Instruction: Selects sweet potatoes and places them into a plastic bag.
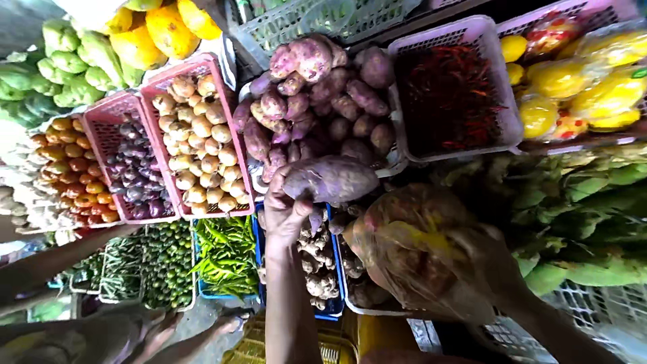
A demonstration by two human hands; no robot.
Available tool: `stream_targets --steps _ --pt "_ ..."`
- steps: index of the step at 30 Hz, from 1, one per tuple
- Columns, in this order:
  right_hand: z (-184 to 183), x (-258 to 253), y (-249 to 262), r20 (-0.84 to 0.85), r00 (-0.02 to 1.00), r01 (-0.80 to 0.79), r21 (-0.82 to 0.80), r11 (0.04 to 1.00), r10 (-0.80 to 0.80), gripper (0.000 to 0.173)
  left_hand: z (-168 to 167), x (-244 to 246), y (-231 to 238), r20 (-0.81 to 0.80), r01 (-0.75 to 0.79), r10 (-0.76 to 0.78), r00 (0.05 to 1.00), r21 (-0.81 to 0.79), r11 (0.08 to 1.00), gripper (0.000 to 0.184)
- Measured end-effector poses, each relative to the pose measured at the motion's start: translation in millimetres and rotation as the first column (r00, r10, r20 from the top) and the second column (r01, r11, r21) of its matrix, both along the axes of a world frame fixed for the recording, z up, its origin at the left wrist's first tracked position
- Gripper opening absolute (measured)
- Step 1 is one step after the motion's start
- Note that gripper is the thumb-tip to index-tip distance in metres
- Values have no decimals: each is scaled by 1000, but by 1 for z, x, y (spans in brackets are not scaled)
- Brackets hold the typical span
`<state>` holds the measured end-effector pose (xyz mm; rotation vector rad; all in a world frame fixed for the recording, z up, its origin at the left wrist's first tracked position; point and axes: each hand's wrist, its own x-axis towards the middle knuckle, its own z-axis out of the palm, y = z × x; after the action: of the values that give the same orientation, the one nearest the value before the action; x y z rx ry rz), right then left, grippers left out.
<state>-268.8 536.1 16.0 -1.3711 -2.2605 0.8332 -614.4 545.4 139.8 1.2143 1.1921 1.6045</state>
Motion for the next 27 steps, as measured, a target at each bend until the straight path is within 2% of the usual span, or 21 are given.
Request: stream_targets --steps 2,9,11,13,15,17,18,19,21,22,23,24,27 --pt "-5 1 -4 -44 999 -1 89 996 5 52 1 6 -15 63 13 -15 998 38 999 54" --pt "-1 2 -9 -10 999 -47 96 994 49 55 0 5 -54 108 -13 4 994 78 997 59" --pt "-1 2 -9 -8 999 -45 91 995 46 56 -7 0 -65 77 -65 63 995 32 997 54" --pt "0 2 -8 0 999 -45 78 996 45 54 -18 -3 -79 3 -218 219 976 -90 972 44" --pt "2 1 -8 19 999 -44 58 997 43 55 -29 -8 -92 -104 -400 387 916 -289 870 43" --pt "6 -1 -7 42 998 -39 43 998 37 57 -39 -19 -97 -286 -466 368 885 -531 708 37" --pt "6 -1 -7 51 998 -37 44 998 35 58 -48 -26 -97 -412 -482 261 873 -646 592 38" --pt "6 0 -6 58 998 -37 46 998 34 58 -58 -34 -97 -520 -499 89 850 -737 456 43" --pt "5 0 -6 52 998 -31 55 998 28 57 -75 -45 -88 -550 -515 -237 801 -835 196 56" --pt "5 -1 -6 41 999 -24 51 998 22 57 -75 -47 -80 -543 -535 -329 773 -836 124 60" --pt "5 -2 -6 33 999 -17 46 999 15 56 -69 -44 -70 -578 -577 -363 731 -807 124 62" --pt "5 -3 -6 26 1000 -10 44 999 9 54 -61 -40 -57 -640 -623 -357 680 -762 178 62" --pt "8 -4 -6 28 1000 -9 50 999 7 48 -58 -25 -11 -811 -649 -189 554 -562 512 46"
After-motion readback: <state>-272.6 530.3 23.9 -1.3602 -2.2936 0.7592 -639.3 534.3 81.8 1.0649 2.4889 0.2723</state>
